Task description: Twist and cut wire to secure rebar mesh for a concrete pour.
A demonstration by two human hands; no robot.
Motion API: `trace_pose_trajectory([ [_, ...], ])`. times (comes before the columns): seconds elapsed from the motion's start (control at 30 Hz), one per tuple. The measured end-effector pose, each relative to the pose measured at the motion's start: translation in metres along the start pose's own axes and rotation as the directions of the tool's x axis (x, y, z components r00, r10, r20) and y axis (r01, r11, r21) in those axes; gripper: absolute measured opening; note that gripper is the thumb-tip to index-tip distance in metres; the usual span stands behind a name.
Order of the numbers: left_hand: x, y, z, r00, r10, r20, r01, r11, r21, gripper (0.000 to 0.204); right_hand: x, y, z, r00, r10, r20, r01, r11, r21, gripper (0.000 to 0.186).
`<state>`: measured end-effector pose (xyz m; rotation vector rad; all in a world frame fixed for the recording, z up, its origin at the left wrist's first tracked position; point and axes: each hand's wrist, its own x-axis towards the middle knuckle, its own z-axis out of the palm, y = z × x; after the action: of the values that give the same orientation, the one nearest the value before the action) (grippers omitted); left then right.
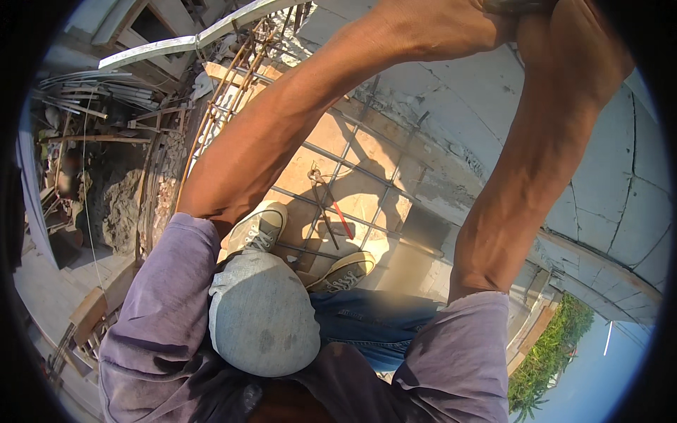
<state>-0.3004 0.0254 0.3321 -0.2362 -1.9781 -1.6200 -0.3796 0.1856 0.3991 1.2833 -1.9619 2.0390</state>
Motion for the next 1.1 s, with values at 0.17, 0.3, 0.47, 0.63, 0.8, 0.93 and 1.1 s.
trace_pose_trajectory([
  [0.17,-0.050,0.013,0.006,0.996,-0.059,0.064,0.053,0.995,0.089,0.016,-0.029,-0.015,0.018,0.965,0.091,0.245,-0.191,0.886,0.423,0.016],
  [0.3,-0.087,-0.006,0.053,0.978,0.179,0.107,-0.179,0.984,-0.012,0.011,-0.092,-0.037,0.027,0.976,0.051,0.213,-0.113,0.949,0.293,0.034],
  [0.47,-0.101,-0.010,0.053,0.974,0.219,0.052,-0.217,0.976,-0.033,0.012,-0.133,-0.045,0.039,1.000,-0.010,0.004,0.008,0.950,0.314,0.034],
  [0.63,-0.097,-0.011,0.050,0.962,0.184,0.202,-0.176,0.983,-0.053,0.016,-0.126,-0.037,0.045,0.999,0.028,-0.036,-0.017,0.961,0.275,0.030],
  [0.8,-0.157,-0.013,0.057,0.906,0.346,0.244,-0.364,0.931,0.031,0.017,-0.220,-0.036,0.053,0.969,-0.242,-0.042,0.240,0.902,0.358,0.022],
  [0.93,-0.146,-0.005,0.053,0.902,0.315,0.296,-0.308,0.949,-0.072,0.020,-0.198,-0.049,0.063,0.995,-0.086,-0.046,0.094,0.967,0.238,0.032],
  [1.1,-0.114,-0.007,0.044,0.893,0.205,0.400,-0.164,0.977,-0.133,0.019,-0.159,-0.063,0.045,0.991,0.127,0.048,-0.133,0.977,0.169,0.038],
])
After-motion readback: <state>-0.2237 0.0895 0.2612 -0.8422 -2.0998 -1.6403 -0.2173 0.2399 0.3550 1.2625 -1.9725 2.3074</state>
